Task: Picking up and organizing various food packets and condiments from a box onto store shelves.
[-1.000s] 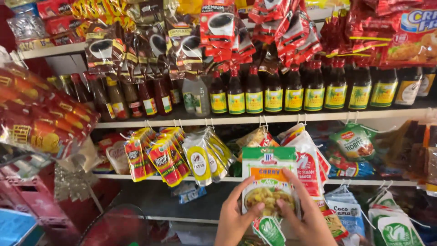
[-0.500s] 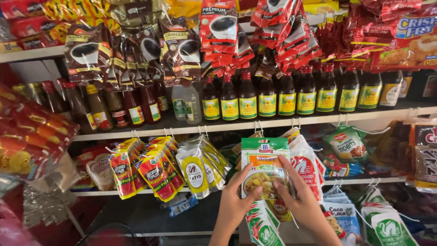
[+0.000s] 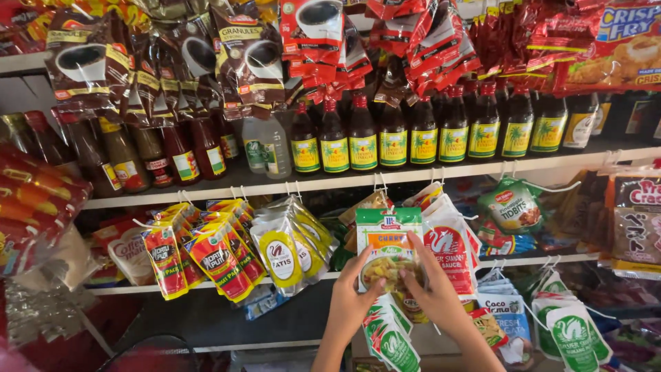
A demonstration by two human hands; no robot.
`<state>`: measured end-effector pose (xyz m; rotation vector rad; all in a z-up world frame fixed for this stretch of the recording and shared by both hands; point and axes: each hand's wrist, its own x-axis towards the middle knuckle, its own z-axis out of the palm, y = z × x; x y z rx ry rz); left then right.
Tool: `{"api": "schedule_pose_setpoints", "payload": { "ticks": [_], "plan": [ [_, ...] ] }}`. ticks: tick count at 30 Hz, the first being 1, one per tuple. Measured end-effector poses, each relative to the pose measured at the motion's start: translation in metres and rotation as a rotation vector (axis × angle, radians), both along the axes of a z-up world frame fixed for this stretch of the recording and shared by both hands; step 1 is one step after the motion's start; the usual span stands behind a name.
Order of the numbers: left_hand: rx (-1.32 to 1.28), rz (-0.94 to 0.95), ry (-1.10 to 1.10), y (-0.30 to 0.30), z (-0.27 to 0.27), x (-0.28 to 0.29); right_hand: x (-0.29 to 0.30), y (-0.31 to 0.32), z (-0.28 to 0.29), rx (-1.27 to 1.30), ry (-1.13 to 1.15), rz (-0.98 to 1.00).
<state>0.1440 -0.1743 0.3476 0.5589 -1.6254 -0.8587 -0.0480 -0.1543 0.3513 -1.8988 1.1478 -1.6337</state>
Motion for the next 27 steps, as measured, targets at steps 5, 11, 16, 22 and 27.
{"api": "schedule_pose_setpoints", "payload": {
  "ticks": [5,11,16,22,27],
  "plan": [
    [-0.167,0.197,-0.09,-0.006,-0.025,-0.008,-0.007,-0.011,-0.035,-0.061,0.015,0.006],
    [0.176,0.071,-0.052,-0.009,-0.133,-0.029,-0.028,0.001,-0.132,0.232,-0.06,0.032],
    [0.316,-0.006,-0.131,0.023,-0.176,-0.061,-0.043,0.035,-0.171,0.376,-0.137,0.136],
    [0.469,-0.011,-0.112,0.053,-0.238,-0.111,-0.094,0.059,-0.231,0.433,-0.292,0.306],
    [0.298,0.053,-0.169,0.095,-0.284,-0.153,-0.145,0.1,-0.272,0.354,-0.103,0.238]
  ]
}}
